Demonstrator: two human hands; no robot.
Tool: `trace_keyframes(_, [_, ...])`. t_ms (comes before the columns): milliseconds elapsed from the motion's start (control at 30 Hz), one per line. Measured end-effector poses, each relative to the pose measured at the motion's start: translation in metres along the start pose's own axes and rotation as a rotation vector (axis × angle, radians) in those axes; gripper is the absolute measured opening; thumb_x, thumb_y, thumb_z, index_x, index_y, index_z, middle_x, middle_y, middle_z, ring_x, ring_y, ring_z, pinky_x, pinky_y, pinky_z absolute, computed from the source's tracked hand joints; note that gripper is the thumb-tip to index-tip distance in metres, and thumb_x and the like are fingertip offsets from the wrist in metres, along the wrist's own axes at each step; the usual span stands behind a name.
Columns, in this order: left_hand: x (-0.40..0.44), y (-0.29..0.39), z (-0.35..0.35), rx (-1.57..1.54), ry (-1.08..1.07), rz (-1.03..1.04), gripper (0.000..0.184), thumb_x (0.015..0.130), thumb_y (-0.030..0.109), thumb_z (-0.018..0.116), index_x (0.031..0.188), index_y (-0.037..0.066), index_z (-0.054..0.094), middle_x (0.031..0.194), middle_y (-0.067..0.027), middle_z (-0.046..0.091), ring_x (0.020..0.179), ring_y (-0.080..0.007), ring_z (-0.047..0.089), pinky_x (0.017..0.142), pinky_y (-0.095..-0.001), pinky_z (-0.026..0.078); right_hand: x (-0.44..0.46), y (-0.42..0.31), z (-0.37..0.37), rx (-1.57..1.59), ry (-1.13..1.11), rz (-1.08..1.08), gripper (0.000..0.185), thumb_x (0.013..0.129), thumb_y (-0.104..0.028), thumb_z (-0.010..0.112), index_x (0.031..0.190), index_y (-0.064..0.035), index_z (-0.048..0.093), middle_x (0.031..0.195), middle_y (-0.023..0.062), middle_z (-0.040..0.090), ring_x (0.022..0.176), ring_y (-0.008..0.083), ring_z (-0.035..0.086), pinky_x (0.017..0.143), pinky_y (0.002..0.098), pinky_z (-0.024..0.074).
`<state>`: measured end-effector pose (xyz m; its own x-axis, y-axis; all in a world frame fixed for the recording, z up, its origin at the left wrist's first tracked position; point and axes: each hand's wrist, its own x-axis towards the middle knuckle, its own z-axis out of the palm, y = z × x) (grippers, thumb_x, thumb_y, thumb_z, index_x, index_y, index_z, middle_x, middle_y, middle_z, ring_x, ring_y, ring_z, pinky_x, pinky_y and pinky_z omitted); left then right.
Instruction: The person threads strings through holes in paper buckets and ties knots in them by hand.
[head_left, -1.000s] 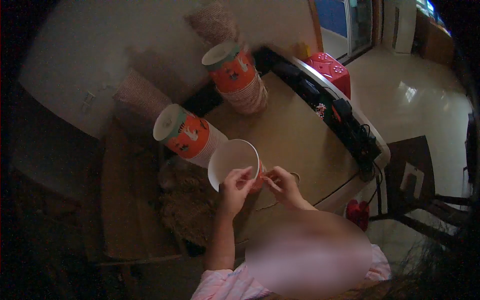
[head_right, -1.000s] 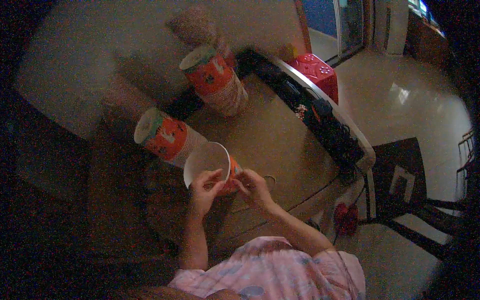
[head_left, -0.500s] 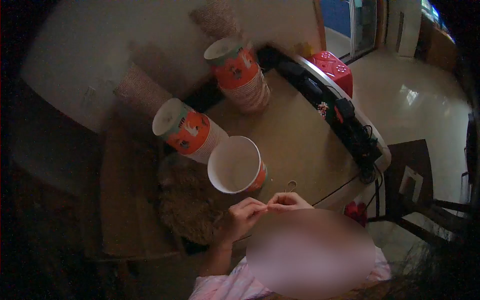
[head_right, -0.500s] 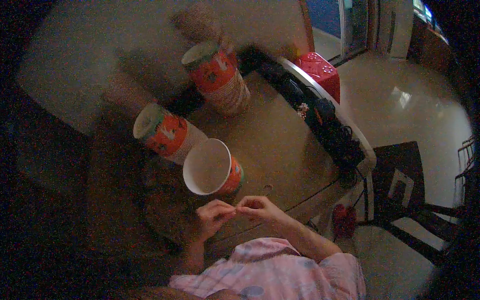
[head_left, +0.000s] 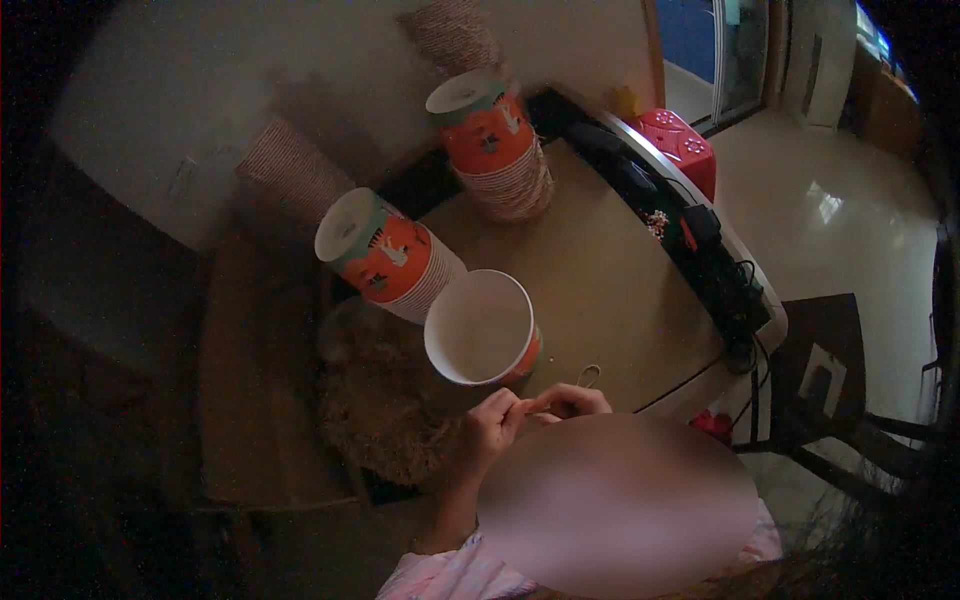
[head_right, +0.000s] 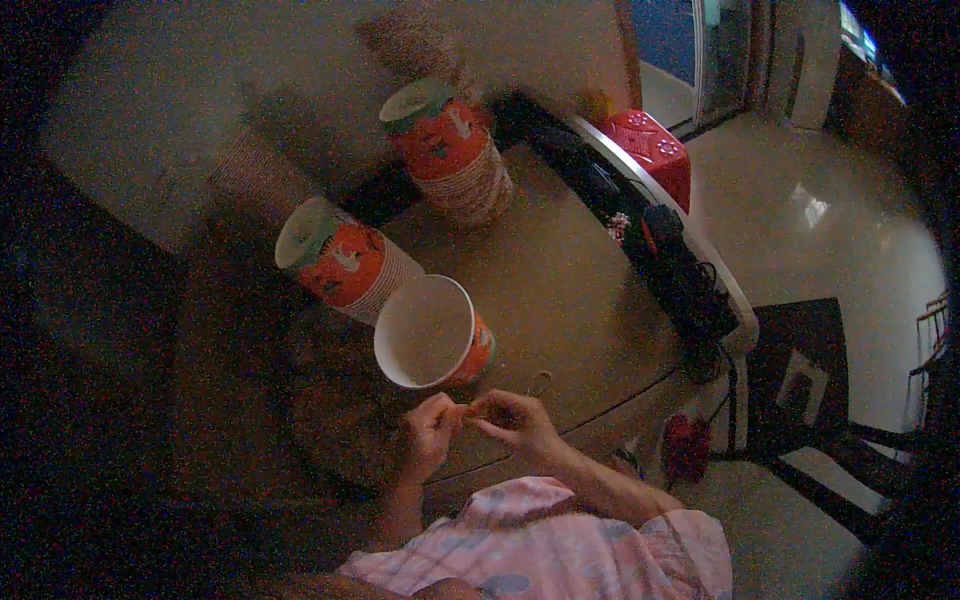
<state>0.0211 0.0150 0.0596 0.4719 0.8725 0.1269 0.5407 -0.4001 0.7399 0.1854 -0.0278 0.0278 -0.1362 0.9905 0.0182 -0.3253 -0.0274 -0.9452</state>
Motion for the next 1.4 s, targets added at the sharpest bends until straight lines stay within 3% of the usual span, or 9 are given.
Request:
trace_keyframes(100, [0.002,0.007,0.0,-0.015,-0.007,-0.029,0.026,0.091,0.018,0.049,0.07,0.003,0.049,0.062,-0.0045,0.046,0.056,-0.0115,0.044,0.052,-0.0278,0.036,0.0,0.003,-0.002,-0.053,0.003,0.067,0.013,0.084,-0.006,0.06,0.096,-0.0002,0.06,0.088,0.001,0.062,0.081,0.0064,0.056,0.072,0.0207,0.0457])
trace_keyframes(233, [0.0,0.0,0.003,-0.146,-0.042,-0.069,0.022,0.091,0.019,0.047,0.076,0.005,0.05,0.063,-0.0011,0.045,0.058,-0.0098,0.044,0.052,-0.0264,0.036,0.001,0.003,-0.002,-0.11,0.05,0.151,0.012,0.083,-0.007,0.061,0.093,0.0001,0.061,0.089,0.0024,0.063,0.081,0.0071,0.056,0.071,0.0212,0.0458])
trace_keyframes(300, [0.0,0.0,0.002,-0.193,-0.066,-0.083,0.019,0.091,0.018,0.047,0.078,0.005,0.05,0.065,0.0001,0.046,0.059,-0.0091,0.045,0.053,-0.0256,0.037,0.005,0.012,0.001,-0.051,0.1,-0.023,0.012,0.082,-0.008,0.064,0.091,-0.0003,0.062,0.076,-0.0033,0.057,0.067,0.002,0.046,0.058,0.0172,0.0363])
trace_keyframes(433, [0.001,0.005,-0.001,-0.282,-0.07,-0.142,0.009,0.089,0.011,0.05,0.082,0.005,0.051,0.068,0.0,0.047,0.06,-0.009,0.046,0.055,-0.0243,0.039,0.007,0.013,-0.001,-0.019,0.12,-0.095,0.011,0.082,-0.009,0.065,0.09,-0.0005,0.063,0.071,-0.0042,0.056,0.061,0.0001,0.042,0.051,0.0155,0.0329])
trace_keyframes(533, [0.003,0.01,-0.003,-0.239,-0.031,-0.089,0.002,0.086,0.006,0.054,0.086,0.004,0.053,0.072,-0.0016,0.052,0.063,-0.0095,0.049,0.058,-0.0242,0.041,0.009,0.018,-0.003,0.007,0.13,-0.059,0.012,0.082,-0.009,0.063,0.09,-0.0007,0.062,0.085,0.004,0.063,0.079,0.0091,0.057,0.07,0.0232,0.0462])
trace_keyframes(633, [0.006,0.017,-0.004,-0.13,0.04,-0.056,0.006,0.083,0.003,0.057,0.089,0.004,0.056,0.078,-0.0039,0.056,0.069,-0.0107,0.054,0.062,-0.025,0.044,0.013,0.003,-0.004,-0.147,0.164,0.056,0.012,0.081,-0.012,0.065,0.087,-0.0015,0.061,0.081,0.0033,0.062,0.076,0.0094,0.057,0.066,0.0238,0.0459])
trace_keyframes(800, [0.043,0.019,-0.018,0.05,0.195,0.118,0.014,0.079,0.001,0.059,0.093,0.003,0.06,0.084,-0.0077,0.061,0.076,-0.0165,0.059,0.069,-0.0286,0.047,0.051,0.028,-0.012,-0.211,0.416,-0.121,0.013,0.079,-0.012,0.067,0.083,-0.0026,0.059,0.08,0.0026,0.059,0.075,0.0093,0.057,0.063,0.0229,0.0459])
trace_keyframes(1033, [0.079,-0.017,-0.013,0.014,-0.114,-0.002,0.02,0.079,0.004,0.058,0.098,0.001,0.064,0.095,-0.0105,0.064,0.088,-0.0201,0.062,0.076,-0.0295,0.048,0.071,0.052,-0.012,-0.196,0.43,-0.265,0.012,0.079,-0.01,0.065,0.084,-0.0021,0.058,0.085,0.0036,0.057,0.079,0.0122,0.059,0.071,0.0263,0.05])
trace_keyframes(1400, [0.082,-0.008,-0.014,-0.019,-0.144,-0.079,0.019,0.079,0.007,0.061,0.097,0.001,0.064,0.094,-0.0101,0.065,0.088,-0.0192,0.063,0.076,-0.0292,0.048,0.071,0.045,-0.013,-0.128,0.372,-0.194,0.012,0.08,-0.01,0.065,0.085,-0.001,0.058,0.086,0.004,0.056,0.079,0.0109,0.059,0.069,0.0253,0.0497])
